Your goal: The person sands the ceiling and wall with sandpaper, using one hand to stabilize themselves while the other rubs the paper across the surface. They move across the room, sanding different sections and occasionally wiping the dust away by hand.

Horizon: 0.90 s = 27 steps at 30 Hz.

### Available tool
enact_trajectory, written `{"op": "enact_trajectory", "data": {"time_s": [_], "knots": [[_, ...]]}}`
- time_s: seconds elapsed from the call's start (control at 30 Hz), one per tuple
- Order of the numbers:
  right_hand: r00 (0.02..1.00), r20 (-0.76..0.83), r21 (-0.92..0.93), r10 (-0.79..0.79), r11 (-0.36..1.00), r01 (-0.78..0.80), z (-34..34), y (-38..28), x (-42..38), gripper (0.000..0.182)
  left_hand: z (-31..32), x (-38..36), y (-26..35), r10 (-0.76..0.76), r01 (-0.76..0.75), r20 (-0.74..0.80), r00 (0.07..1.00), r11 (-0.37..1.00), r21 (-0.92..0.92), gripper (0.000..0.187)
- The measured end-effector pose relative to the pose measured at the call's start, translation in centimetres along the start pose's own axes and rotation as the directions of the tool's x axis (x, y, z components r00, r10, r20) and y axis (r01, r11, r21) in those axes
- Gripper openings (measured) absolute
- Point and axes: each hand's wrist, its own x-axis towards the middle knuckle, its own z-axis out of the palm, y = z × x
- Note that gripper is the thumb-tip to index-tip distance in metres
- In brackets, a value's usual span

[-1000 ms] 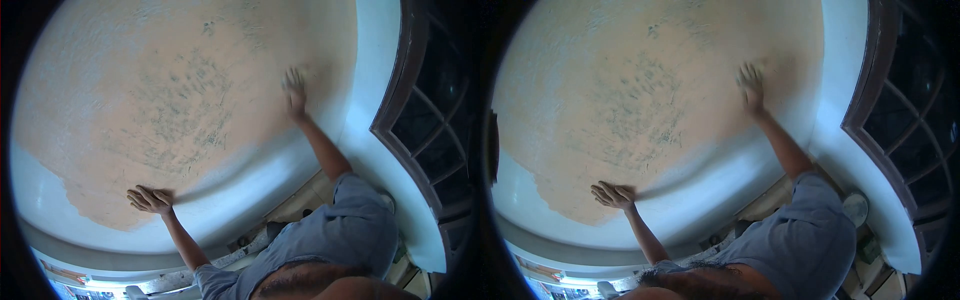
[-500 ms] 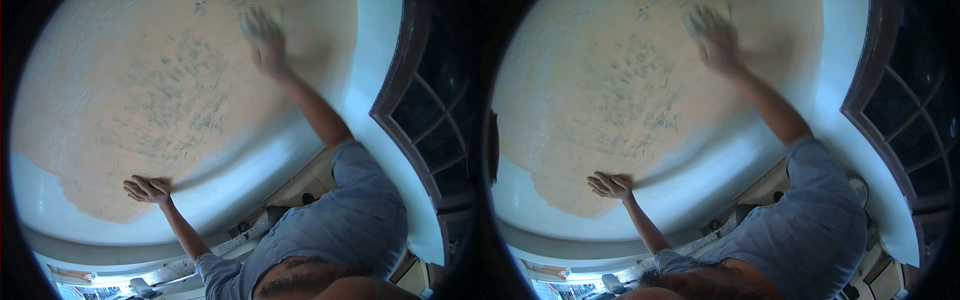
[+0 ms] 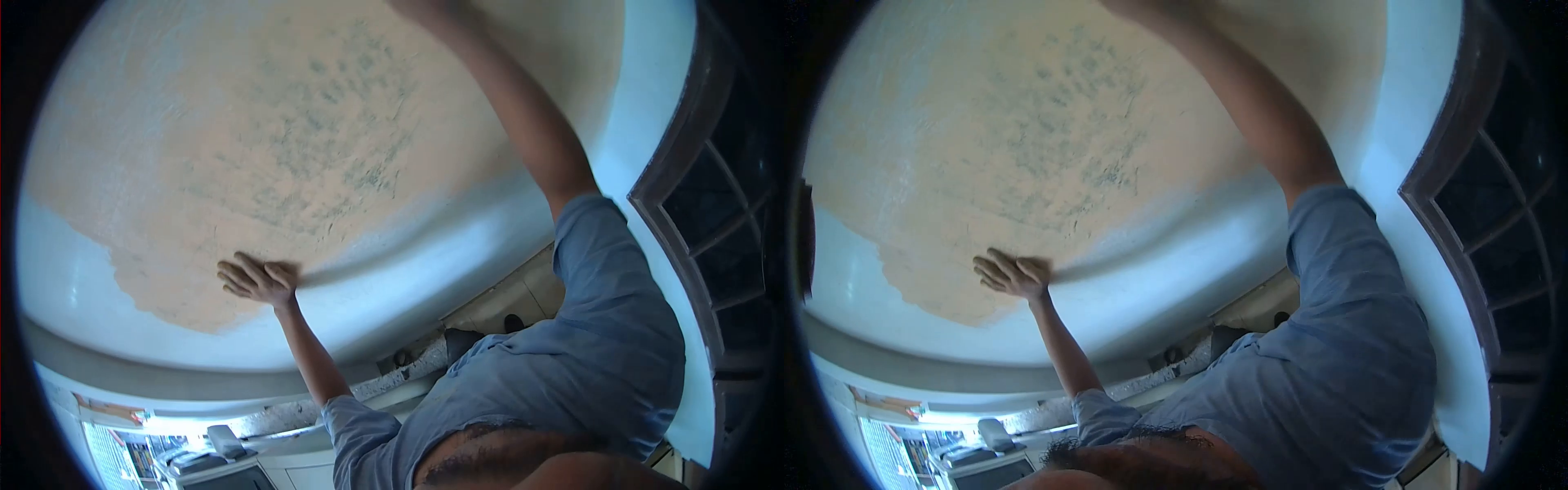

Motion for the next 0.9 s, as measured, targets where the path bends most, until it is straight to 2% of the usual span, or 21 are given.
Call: {"op": "enact_trajectory", "data": {"time_s": [0.03, 0.07, 0.1, 0.17, 0.27, 0.33, 0.37, 0.4, 0.43, 0.47, 0.5, 0.53, 0.57, 0.6, 0.63, 0.67, 0.73, 0.83, 0.9], "knots": [[0.930, 0.307, -0.120, 0.204, 0.977, -0.174, 1.1, -0.8, -4.5, 0.034, 0.1, -0.1, -0.3, 0.001, -0.001, 0.010, 1.000, 1.000, 0.008, 0.061], [0.993, 0.109, 0.021, 0.049, 0.998, -0.052, 0.5, -2.6, -9.3, 0.033, 0.2, -0.1, -0.7, 0.000, -0.001, 0.017, 1.000, 1.000, 0.016, 0.062], [0.990, -0.112, 0.133, -0.081, 0.986, 0.096, -0.2, -4.2, -14.4, 0.034, 0.3, 0.4, -1.1, -0.011, 0.010, 0.022, 1.000, 0.999, 0.035, 0.062], [0.986, -0.118, 0.239, -0.121, 0.960, 0.146, 2.5, -4.3, -24.0, 0.033, -0.4, 1.7, -2.0, -0.030, 0.026, 0.055, 0.998, 0.996, 0.081, 0.063], [0.962, -0.127, 0.206, -0.242, 0.942, 0.264, 1.0, -3.6, -20.3, 0.029, -1.0, 4.4, -2.8, -0.141, 0.139, 0.041, 0.989, 0.989, 0.056, 0.064], [0.930, -0.226, 0.148, -0.289, 0.934, 0.326, -0.5, -2.8, -11.9, 0.026, -0.7, 5.0, -2.8, -0.157, 0.155, 0.028, 0.987, 0.987, 0.048, 0.064], [1.000, -0.009, 0.179, -0.020, 0.984, 0.021, 0.9, -1.2, -7.7, 0.023, -0.7, 5.0, -2.8, -0.147, 0.146, 0.015, 0.989, 0.988, 0.056, 0.065], [0.945, 0.210, 0.148, 0.251, 0.947, -0.284, 1.9, -0.5, -4.4, 0.021, -0.8, 4.8, -2.9, -0.139, 0.139, 0.005, 0.990, 0.988, 0.068, 0.065], [0.944, 0.213, 0.153, 0.253, 0.945, -0.288, 0.7, -1.9, -1.5, 0.021, -0.8, 4.8, -2.8, -0.136, 0.135, 0.008, 0.991, 0.988, 0.074, 0.065], [0.996, -0.058, 0.089, 0.075, 0.994, -0.069, -0.6, -3.7, 1.5, 0.030, -0.6, 4.8, -2.8, -0.138, 0.138, -0.007, 0.990, 0.988, 0.065, 0.065], [0.945, -0.302, -0.028, -0.127, 0.992, 0.124, -1.4, -4.9, 2.3, 0.044, -0.6, 4.7, -2.8, -0.138, 0.138, -0.015, 0.990, 0.989, 0.057, 0.065], [0.951, -0.288, -0.018, -0.114, 0.993, 0.113, -1.4, -5.6, 0.2, 0.044, -0.7, 4.6, -2.8, -0.131, 0.131, 0.005, 0.991, 0.989, 0.064, 0.065], [0.996, 0.077, 0.032, 0.048, 0.998, -0.051, -1.2, -6.4, -3.4, 0.032, -0.7, 4.6, -2.7, -0.132, 0.131, 0.002, 0.991, 0.989, 0.061, 0.065], [0.883, 0.431, 0.022, 0.186, 0.976, -0.216, -1.0, -7.2, -7.3, 0.024, -0.8, 4.7, -2.7, -0.133, 0.133, -0.005, 0.991, 0.989, 0.058, 0.066], [0.982, 0.188, 0.083, 0.036, 0.995, -0.052, -0.2, -7.6, -12.4, 0.026, -0.9, 4.7, -2.6, -0.144, 0.143, 0.012, 0.990, 0.988, 0.051, 0.066], [0.990, -0.081, 0.096, -0.114, 0.988, 0.121, 1.1, -7.7, -18.2, 0.027, -0.9, 4.9, -2.7, -0.139, 0.138, 0.012, 0.990, 0.989, 0.056, 0.066], [0.992, -0.062, 0.282, -0.106, 0.952, 0.119, 4.1, -7.8, -29.6, 0.030, -0.9, 4.7, -2.8, -0.142, 0.141, 0.014, 0.990, 0.989, 0.054, 0.067], [0.986, -0.022, 0.360, -0.165, 0.919, 0.162, 2.8, -7.7, -27.2, 0.031, -0.7, 4.7, -3.1, -0.128, 0.127, 0.016, 0.992, 0.990, 0.061, 0.067], [0.901, -0.234, 0.255, -0.366, 0.871, 0.420, 2.0, -7.1, -18.3, 0.033, -0.6, 4.7, -2.9, -0.117, 0.115, 0.025, 0.993, 0.991, 0.062, 0.067]]}}
